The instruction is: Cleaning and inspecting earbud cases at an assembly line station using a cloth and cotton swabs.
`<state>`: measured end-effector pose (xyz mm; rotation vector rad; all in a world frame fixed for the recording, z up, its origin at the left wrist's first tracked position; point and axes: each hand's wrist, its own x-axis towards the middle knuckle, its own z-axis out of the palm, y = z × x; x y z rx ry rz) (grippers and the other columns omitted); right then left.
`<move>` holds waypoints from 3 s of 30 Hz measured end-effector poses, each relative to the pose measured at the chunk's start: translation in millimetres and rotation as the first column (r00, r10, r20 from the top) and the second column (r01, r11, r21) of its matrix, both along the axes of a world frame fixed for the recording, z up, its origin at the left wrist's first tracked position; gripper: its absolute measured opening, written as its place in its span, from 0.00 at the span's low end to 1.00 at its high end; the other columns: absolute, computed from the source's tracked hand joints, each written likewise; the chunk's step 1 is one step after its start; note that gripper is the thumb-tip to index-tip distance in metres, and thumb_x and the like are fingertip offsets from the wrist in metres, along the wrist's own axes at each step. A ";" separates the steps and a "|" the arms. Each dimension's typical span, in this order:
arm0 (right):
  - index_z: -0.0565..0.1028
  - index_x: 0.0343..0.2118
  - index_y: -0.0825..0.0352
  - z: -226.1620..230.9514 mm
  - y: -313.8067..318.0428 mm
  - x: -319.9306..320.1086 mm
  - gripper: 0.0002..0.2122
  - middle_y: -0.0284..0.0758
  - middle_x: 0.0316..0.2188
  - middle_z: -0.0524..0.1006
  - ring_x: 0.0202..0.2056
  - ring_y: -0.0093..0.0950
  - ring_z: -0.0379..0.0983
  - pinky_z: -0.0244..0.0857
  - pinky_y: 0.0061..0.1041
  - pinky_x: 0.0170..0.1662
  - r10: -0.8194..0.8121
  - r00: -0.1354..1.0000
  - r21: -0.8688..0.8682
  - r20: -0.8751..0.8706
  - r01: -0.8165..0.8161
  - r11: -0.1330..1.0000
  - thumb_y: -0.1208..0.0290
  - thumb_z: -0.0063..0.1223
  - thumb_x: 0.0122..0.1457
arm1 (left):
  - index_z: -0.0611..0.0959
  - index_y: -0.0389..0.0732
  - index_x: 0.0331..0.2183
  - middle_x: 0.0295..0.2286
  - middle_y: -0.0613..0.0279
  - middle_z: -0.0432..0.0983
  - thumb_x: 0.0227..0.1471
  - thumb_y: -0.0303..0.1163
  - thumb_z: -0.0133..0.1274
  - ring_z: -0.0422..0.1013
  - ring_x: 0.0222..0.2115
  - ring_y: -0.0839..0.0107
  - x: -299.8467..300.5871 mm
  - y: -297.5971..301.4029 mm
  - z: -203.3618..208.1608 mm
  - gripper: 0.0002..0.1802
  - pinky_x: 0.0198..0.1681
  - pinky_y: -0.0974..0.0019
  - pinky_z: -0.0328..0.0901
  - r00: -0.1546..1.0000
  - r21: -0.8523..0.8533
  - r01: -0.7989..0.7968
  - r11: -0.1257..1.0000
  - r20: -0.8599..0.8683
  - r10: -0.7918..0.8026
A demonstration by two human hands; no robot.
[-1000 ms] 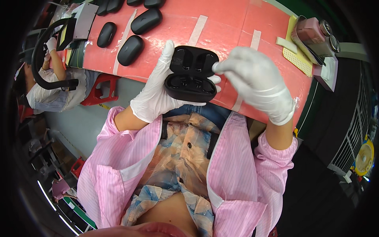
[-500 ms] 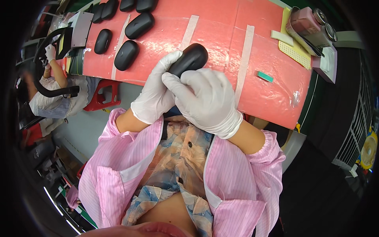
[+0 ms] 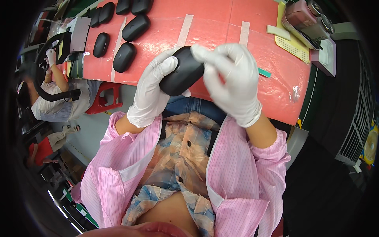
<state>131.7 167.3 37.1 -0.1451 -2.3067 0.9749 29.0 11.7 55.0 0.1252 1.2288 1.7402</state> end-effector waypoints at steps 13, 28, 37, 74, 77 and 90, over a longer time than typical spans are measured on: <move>0.77 0.45 0.70 -8.2 -11.2 3.7 0.13 0.30 0.33 0.76 0.31 0.19 0.68 0.61 0.17 0.36 0.081 0.987 -0.932 0.140 0.103 0.348 0.77 0.51 0.56 | 0.63 0.40 0.59 0.45 0.54 0.76 0.42 0.17 0.60 0.73 0.45 0.66 5.0 5.3 -20.6 0.42 0.48 0.66 0.67 0.441 -0.144 -0.095 0.985 -0.893 -0.088; 0.79 0.39 0.66 -5.2 -27.1 2.3 0.13 0.35 0.28 0.75 0.31 0.22 0.69 0.64 0.25 0.37 -0.055 0.997 -0.778 -0.054 -0.008 0.628 0.84 0.51 0.50 | 0.66 0.38 0.58 0.38 0.55 0.80 0.39 0.22 0.66 0.79 0.35 0.68 5.1 1.5 -6.2 0.43 0.39 0.71 0.72 0.050 -0.051 -0.153 0.987 -0.998 -0.044; 0.77 0.45 0.69 -7.0 -26.6 3.0 0.16 0.34 0.31 0.72 0.33 0.25 0.67 0.61 0.22 0.39 -0.177 0.984 -0.142 0.036 0.180 0.973 0.86 0.50 0.52 | 0.67 0.41 0.58 0.34 0.58 0.80 0.36 0.26 0.65 0.78 0.27 0.64 3.6 -4.3 -10.0 0.44 0.29 0.69 0.72 0.061 0.006 -0.205 0.979 -0.998 0.018; 0.80 0.39 0.70 -8.8 -9.9 -4.4 0.15 0.33 0.29 0.72 0.32 0.24 0.69 0.65 0.24 0.37 -0.026 0.983 -0.308 -0.184 -0.032 0.951 0.86 0.49 0.47 | 0.78 0.37 0.39 0.30 0.65 0.77 0.59 0.48 0.43 0.73 0.33 0.73 -12.5 8.3 -23.9 0.23 0.38 0.69 0.67 0.926 0.106 -0.222 0.969 0.335 0.175; 0.80 0.40 0.70 7.9 5.1 -22.4 0.16 0.34 0.29 0.72 0.34 0.26 0.70 0.65 0.25 0.42 -0.033 0.999 -0.361 -0.014 0.026 0.932 0.86 0.46 0.49 | 0.78 0.38 0.38 0.27 0.65 0.76 0.59 0.53 0.44 0.73 0.29 0.74 -3.2 13.0 -25.2 0.26 0.33 0.72 0.67 0.967 0.070 -0.080 0.994 0.248 0.060; 0.79 0.37 0.72 -13.2 -13.9 20.1 0.15 0.33 0.28 0.72 0.32 0.27 0.69 0.65 0.24 0.37 -0.044 0.991 -0.094 -0.126 0.032 0.995 0.88 0.45 0.47 | 0.64 0.32 0.56 0.47 0.49 0.68 0.47 0.72 0.43 0.66 0.48 0.60 -1.8 20.6 -26.8 0.53 0.54 0.58 0.61 0.689 0.604 -0.171 0.778 0.638 -0.344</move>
